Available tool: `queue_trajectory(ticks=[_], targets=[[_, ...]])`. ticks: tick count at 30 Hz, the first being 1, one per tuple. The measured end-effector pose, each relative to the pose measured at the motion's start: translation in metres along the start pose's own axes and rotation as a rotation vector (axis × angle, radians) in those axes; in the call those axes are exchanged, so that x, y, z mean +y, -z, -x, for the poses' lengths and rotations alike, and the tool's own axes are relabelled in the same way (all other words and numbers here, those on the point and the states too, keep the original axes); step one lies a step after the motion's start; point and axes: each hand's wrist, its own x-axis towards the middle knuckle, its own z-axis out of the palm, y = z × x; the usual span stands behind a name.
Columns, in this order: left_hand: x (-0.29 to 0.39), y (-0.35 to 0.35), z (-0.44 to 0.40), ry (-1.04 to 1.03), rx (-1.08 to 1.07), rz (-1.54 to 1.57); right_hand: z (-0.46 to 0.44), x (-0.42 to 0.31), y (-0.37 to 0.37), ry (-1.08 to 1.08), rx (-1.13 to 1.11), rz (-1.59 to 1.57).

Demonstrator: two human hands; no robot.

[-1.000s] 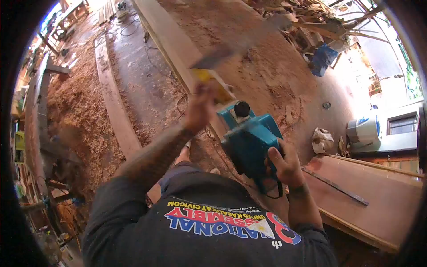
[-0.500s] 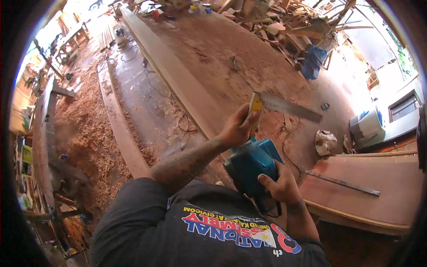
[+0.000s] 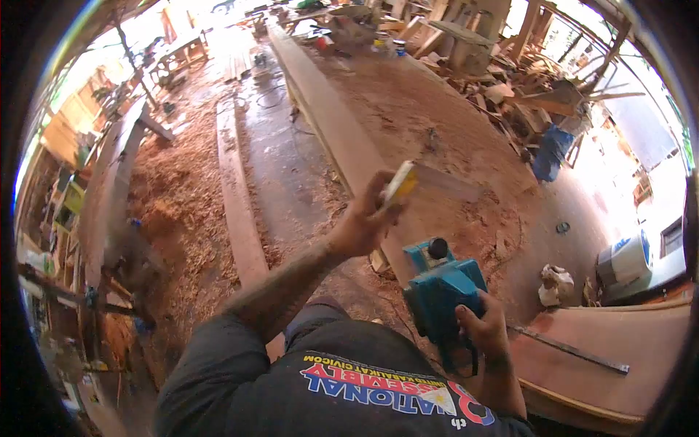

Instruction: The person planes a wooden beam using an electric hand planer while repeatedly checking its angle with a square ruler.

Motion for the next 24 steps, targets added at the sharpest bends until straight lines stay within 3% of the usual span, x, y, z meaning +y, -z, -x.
queue_trajectory(ticks=[3, 7, 10, 12, 24], targets=[[0.085, -0.017, 0.055, -0.258, -0.282, 0.228, 0.014, 0.005, -0.007, 0.081, 0.018, -0.012], [0.166, -0.044, 0.107, -0.182, -0.596, 0.424, 0.034, 0.004, -0.028, 0.141, 0.047, -0.013], [0.164, -0.062, 0.134, -0.552, -0.573, -0.027, 0.054, 0.004, -0.052, 0.129, 0.081, -0.030], [0.149, -0.058, 0.159, -0.640, -0.625, -0.179, 0.075, 0.007, -0.069, 0.111, 0.109, -0.043], [0.093, -0.028, 0.246, -0.666, -0.809, -0.306, 0.192, 0.042, -0.156, -0.072, 0.229, -0.125]])
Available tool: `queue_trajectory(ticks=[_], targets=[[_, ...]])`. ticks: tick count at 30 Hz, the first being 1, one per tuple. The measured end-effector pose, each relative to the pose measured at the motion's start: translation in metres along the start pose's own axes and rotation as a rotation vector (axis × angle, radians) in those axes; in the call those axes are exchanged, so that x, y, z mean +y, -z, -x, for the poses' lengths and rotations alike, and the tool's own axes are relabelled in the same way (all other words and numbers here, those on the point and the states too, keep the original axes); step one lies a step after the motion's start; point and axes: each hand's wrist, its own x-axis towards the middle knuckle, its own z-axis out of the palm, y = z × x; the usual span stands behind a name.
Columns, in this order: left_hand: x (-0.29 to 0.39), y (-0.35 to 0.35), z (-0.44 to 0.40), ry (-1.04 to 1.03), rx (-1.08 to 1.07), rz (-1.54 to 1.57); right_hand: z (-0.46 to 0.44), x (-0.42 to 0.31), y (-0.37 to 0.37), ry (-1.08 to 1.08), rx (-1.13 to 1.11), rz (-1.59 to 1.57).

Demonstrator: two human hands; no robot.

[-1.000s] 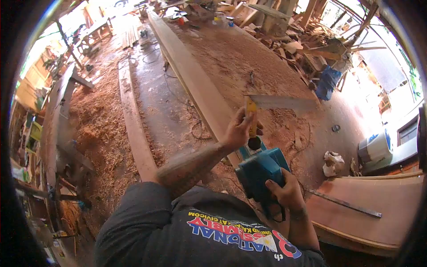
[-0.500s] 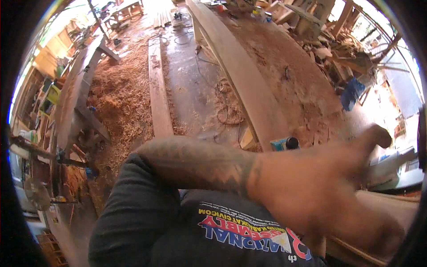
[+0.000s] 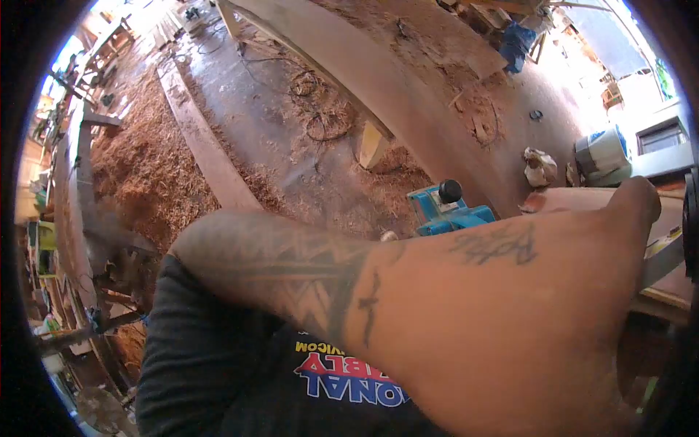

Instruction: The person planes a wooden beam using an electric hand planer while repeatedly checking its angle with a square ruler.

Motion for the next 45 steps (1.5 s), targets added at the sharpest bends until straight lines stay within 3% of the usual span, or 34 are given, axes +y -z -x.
queue_trajectory(ticks=[5, 8, 10, 12, 14, 15, 17, 20, 23, 24, 26, 29, 32, 35, 36, 38, 42, 45], targets=[[0.002, -0.017, 0.006, 0.020, -0.033, 0.051, 0.035, 0.028, 0.012, -0.064, 0.042, -0.044], [-0.009, -0.027, 0.019, 0.066, 0.079, 0.214, 0.057, 0.054, 0.029, -0.111, 0.043, -0.052], [-0.022, -0.039, 0.047, 0.167, 0.323, 0.425, 0.069, 0.071, 0.044, -0.123, 0.028, -0.006], [-0.041, -0.062, 0.085, 0.283, 0.697, 0.596, 0.080, 0.098, 0.054, -0.084, 0.042, -0.035], [-0.065, -0.089, 0.123, 0.449, 0.978, 0.528, 0.095, 0.135, 0.073, -0.126, 0.076, 0.015], [-0.081, -0.107, 0.136, 0.601, 0.987, 0.398, 0.102, 0.157, 0.083, -0.145, 0.084, 0.039], [-0.116, -0.146, 0.167, 0.944, 0.814, 0.074, 0.109, 0.200, 0.107, -0.197, 0.071, 0.056], [-0.153, -0.228, 0.220, 1.343, 0.146, -0.365, 0.117, 0.261, 0.127, -0.286, 0.084, -0.026], [-0.163, -0.343, 0.260, 1.480, -0.424, -0.344, 0.111, 0.334, 0.139, -0.328, 0.157, -0.193], [-0.181, -0.385, 0.299, 1.456, -0.468, -0.255, 0.110, 0.360, 0.142, -0.354, 0.191, -0.253], [-0.216, -0.455, 0.352, 1.629, -0.536, -0.107, 0.117, 0.418, 0.143, -0.441, 0.260, -0.346], [-0.207, -0.488, 0.253, 1.760, -0.906, -0.264, 0.102, 0.517, 0.107, -0.362, 0.508, -0.620], [-0.218, -0.502, 0.239, 1.737, -0.892, -0.447, 0.075, 0.588, 0.069, -0.329, 0.684, -0.797], [-0.244, -0.514, 0.348, 1.635, -0.814, -0.479, 0.051, 0.684, 0.015, -0.207, 0.818, -0.854], [-0.236, -0.517, 0.337, 1.665, -0.832, -0.511, 0.051, 0.705, 0.003, -0.217, 0.821, -0.904], [-0.219, -0.516, 0.281, 1.722, -0.845, -0.587, 0.050, 0.717, -0.013, -0.367, 0.676, -1.109], [-0.214, -0.522, 0.258, 1.721, -0.868, -0.558, 0.049, 0.752, -0.037, -0.480, 0.555, -1.148], [-0.208, -0.527, 0.251, 1.698, -0.843, -0.575, 0.046, 0.781, -0.041, -0.573, 0.376, -0.999]])
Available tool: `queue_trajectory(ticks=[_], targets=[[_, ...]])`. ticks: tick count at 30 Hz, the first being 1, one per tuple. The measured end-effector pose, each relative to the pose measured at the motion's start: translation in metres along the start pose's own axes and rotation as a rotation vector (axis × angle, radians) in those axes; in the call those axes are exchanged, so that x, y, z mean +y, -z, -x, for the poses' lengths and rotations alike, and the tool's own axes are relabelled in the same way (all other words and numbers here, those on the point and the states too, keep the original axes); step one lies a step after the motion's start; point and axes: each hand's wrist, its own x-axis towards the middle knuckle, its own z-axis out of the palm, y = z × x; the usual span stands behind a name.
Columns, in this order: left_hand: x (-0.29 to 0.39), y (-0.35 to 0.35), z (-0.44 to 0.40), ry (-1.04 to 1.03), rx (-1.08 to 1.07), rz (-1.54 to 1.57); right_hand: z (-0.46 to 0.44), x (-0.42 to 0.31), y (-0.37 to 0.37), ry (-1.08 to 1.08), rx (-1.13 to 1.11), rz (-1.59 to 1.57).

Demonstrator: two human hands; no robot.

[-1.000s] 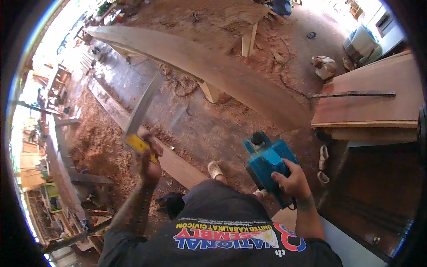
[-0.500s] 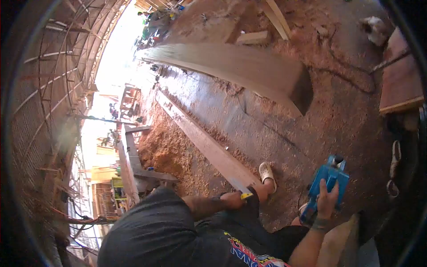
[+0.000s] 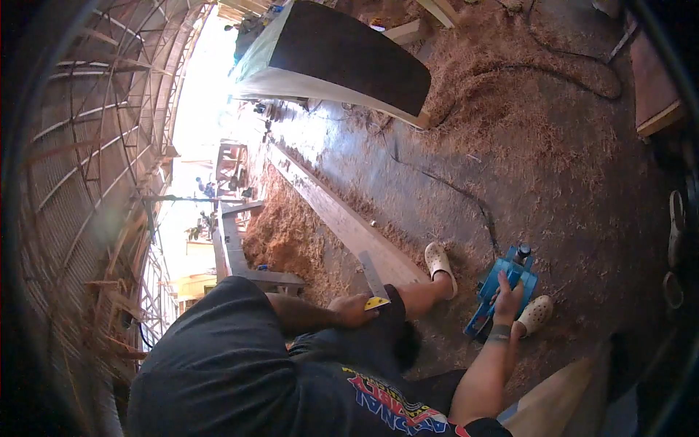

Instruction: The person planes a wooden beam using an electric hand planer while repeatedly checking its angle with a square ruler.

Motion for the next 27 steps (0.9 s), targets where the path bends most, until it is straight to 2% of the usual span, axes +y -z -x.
queue_trajectory(ticks=[2, 5, 8, 12, 17, 23, 27], targets=[[0.005, 0.001, 0.003, 0.061, -0.031, -0.045, -0.020, 0.024, 0.007, 0.072, 0.017, 0.024], [-0.044, -0.055, -0.033, -0.035, 0.053, -0.019, -0.032, 0.033, 0.019, 0.110, 0.079, 0.087], [-0.049, -0.069, -0.038, -0.015, 0.038, 0.022, -0.033, 0.030, 0.029, 0.114, 0.162, 0.167], [-0.005, -0.023, -0.010, 0.050, -0.039, -0.002, -0.029, 0.013, 0.032, 0.234, 0.108, 0.132], [-0.033, -0.059, -0.028, -0.004, 0.041, 0.078, -0.040, 0.026, 0.038, 0.112, 0.113, 0.156], [0.012, -0.009, 0.000, 0.025, -0.048, -0.021, -0.044, 0.032, 0.043, 0.138, 0.051, 0.188], [-0.013, -0.038, -0.018, 0.029, -0.041, -0.018, -0.038, 0.024, 0.038, 0.088, 0.091, 0.255]])
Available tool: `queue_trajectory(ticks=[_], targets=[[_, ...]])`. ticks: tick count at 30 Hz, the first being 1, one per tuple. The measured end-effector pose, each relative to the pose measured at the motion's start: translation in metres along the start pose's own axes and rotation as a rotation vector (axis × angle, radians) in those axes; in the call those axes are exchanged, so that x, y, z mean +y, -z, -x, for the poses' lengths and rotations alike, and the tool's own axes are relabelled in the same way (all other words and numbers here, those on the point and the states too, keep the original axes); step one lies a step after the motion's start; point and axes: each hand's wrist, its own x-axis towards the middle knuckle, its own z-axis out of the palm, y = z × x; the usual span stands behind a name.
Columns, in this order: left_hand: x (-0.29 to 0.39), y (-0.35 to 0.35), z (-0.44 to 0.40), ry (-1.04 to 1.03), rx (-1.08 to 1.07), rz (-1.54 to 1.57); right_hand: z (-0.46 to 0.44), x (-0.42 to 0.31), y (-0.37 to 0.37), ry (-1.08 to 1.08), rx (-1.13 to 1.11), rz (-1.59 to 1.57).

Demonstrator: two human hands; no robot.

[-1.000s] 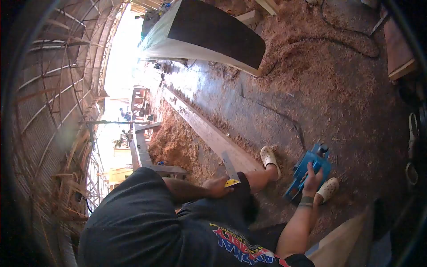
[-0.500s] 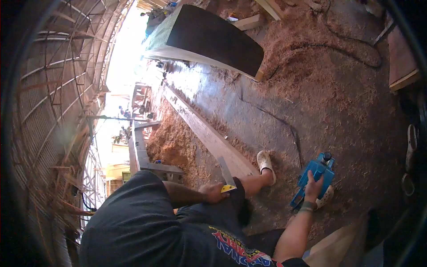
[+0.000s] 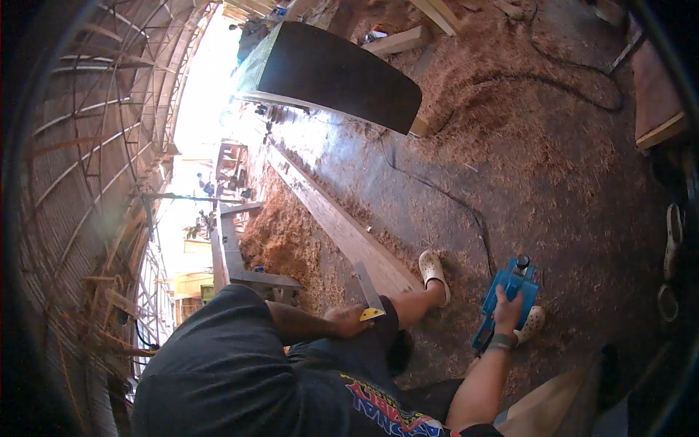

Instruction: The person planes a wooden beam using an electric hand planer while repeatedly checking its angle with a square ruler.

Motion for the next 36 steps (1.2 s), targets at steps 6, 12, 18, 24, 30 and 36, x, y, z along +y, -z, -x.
queue_trajectory(ticks=[6, 12, 18, 24, 30, 36], targets=[[-0.008, -0.006, -0.002, -0.029, -0.025, 0.055, -0.006, -0.005, 0.000, 0.064, 0.030, 0.116], [0.021, 0.023, 0.029, 0.041, -0.012, 0.058, 0.005, -0.023, 0.005, 0.113, 0.010, 0.084], [-0.053, 0.004, -0.016, 0.023, 0.389, 0.366, 0.077, -0.145, 0.035, 0.462, 0.144, 0.333], [-0.193, 0.165, -0.017, 0.158, 1.247, 0.696, 0.225, -0.322, 0.091, 0.562, 0.057, 0.658], [-0.250, 0.362, 0.052, -0.064, 1.867, 1.083, 0.390, -0.482, 0.079, 0.473, 0.066, 0.284], [-0.271, 0.508, -0.078, -0.098, 1.799, 0.990, 0.471, -0.590, -0.021, 0.792, 0.121, 0.383]])
